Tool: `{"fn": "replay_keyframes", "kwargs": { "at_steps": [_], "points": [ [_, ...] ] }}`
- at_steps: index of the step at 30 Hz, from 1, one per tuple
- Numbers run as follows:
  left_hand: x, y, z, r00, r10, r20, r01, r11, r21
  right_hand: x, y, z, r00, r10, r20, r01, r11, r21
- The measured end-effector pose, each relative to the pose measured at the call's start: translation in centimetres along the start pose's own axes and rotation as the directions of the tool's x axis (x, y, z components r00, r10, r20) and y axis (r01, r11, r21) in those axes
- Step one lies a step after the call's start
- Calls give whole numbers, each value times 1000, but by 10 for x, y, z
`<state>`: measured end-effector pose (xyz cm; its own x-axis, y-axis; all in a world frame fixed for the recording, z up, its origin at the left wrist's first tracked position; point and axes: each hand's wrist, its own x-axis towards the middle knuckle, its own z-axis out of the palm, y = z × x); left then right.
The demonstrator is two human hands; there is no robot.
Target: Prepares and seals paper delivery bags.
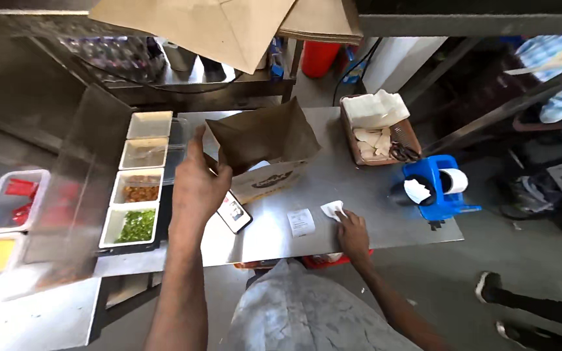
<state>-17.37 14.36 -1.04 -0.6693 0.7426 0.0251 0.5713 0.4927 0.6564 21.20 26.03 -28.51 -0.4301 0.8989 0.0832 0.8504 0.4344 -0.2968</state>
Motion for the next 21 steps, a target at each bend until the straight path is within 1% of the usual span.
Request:
{"fn": "replay_keyframes", "kwargs": {
  "at_steps": [1,2,3,5,6,7,8,9,10,11,12,13,14,15,16,17,18,19,20,21],
  "points": [
    [-1,1,2,1000,-2,-3,2,1000,1,7,4,-12,1000,7,-24,-5,999,48],
    [1,2,2,1000,0,-15,0,1000,5,21,-3,-34,998,7,-63,1,992,124],
    [3,3,1,1000,-1,-24,2,1000,9,38,-23,-65,992,-12,-122,39,975,219],
    [2,2,-1,1000,-1,-27,1,1000,-1,70,-79,-143,955,-110,-275,213,901,379],
    [2,2,0,1000,2,-21,-2,1000,-14,87,-110,-179,916,-192,-351,336,845,416],
    [2,3,0,1000,5,-14,-6,1000,-27,106,-140,-208,861,-300,-410,467,786,406],
    [2,2,0,1000,8,-11,-8,999,-45,125,-170,-228,799,-429,-421,581,732,356],
    [1,1,-1,1000,12,-8,-12,998,-55,145,-199,-238,753,-559,-347,653,701,286],
    [0,-1,-3,1000,16,-2,-17,999,-50,162,-224,-240,731,-656,-186,682,695,229],
    [-2,-2,-2,1000,24,2,-23,999,-49,176,-242,-239,722,-691,-21,682,707,187],
    [-3,-4,-1,999,44,3,-44,998,-50,184,-251,-237,728,-685,40,673,724,156],
    [-4,-6,-1,997,77,-4,-77,995,-60,189,-250,-238,749,-663,-13,655,736,171],
    [-5,-11,0,993,114,-20,-115,990,-83,192,-240,-240,774,-621,-121,629,736,251],
    [-5,-18,2,990,138,-37,-142,984,-110,192,-217,-241,818,-538,-205,575,744,341],
    [-5,-24,3,989,143,-46,-148,980,-134,191,-182,-240,882,-412,-229,471,786,401],
    [-6,-28,3,989,139,-54,-145,977,-155,187,-136,-235,943,-247,-223,320,857,404],
    [-9,-32,4,990,130,-60,-139,976,-170,181,-83,-229,979,-63,-195,127,932,338],
    [-12,-35,5,990,126,-70,-137,974,-183,174,-27,-221,983,108,-150,-71,970,234],
    [-15,-38,6,989,124,-86,-139,972,-192,167,28,-211,966,242,-92,-232,966,111],
    [-18,-40,9,986,123,-114,-144,969,-200,163,78,-201,943,330,-34,-330,944,3]
  ]
}}
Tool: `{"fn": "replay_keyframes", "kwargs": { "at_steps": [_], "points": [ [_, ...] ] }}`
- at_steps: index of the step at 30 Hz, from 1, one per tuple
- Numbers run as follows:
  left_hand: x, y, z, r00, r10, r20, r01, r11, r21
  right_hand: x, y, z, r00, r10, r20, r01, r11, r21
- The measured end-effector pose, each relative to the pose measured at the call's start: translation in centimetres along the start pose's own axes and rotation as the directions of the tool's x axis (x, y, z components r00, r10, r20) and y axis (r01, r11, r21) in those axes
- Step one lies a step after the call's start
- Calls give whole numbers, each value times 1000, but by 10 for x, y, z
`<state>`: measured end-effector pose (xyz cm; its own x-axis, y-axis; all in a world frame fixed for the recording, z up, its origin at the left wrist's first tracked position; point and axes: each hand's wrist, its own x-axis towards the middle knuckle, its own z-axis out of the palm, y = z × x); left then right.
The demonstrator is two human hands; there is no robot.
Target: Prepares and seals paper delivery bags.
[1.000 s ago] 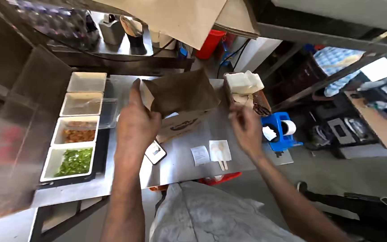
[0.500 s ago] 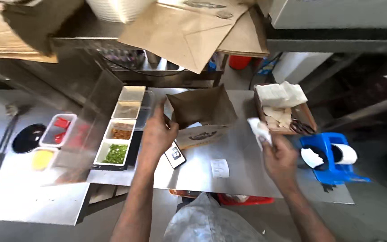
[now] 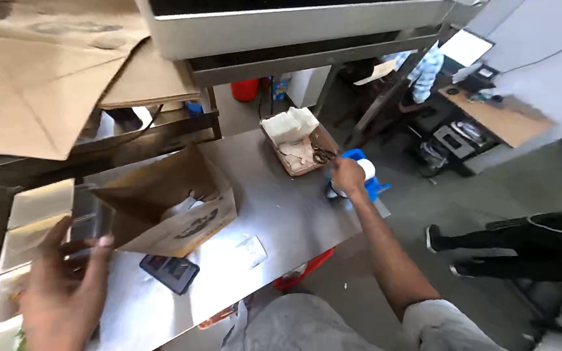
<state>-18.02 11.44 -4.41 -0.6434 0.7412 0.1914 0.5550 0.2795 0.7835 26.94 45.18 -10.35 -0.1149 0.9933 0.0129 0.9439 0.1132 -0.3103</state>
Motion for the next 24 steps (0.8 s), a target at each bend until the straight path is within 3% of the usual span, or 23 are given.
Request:
{"fn": "replay_keyframes", "kwargs": {
  "at_steps": [2,4,9,13,16,20,22,24],
  "points": [
    [-9,-2,6,998,7,-66,-9,999,-36,20,72,24,997,47,69,-38,992,-121],
    [-23,4,17,990,-34,-137,23,996,-84,29,110,42,995,-39,90,53,985,-162],
    [-54,38,64,918,-186,-349,116,971,-210,32,137,48,959,-279,47,283,952,-116],
    [-78,78,101,890,-18,-455,-51,989,-138,21,153,54,913,-403,60,406,910,-77],
    [-97,126,127,925,184,-333,-233,966,-112,22,158,56,898,-438,41,440,897,-37],
    [-111,168,173,946,318,-62,-317,872,-373,22,157,43,895,-445,-39,447,892,66],
    [-109,186,181,898,436,52,-353,786,-507,20,157,38,889,-454,-54,457,886,77],
    [-104,207,181,806,578,125,-391,679,-621,16,158,33,894,-447,-7,447,893,50]
  ]
}}
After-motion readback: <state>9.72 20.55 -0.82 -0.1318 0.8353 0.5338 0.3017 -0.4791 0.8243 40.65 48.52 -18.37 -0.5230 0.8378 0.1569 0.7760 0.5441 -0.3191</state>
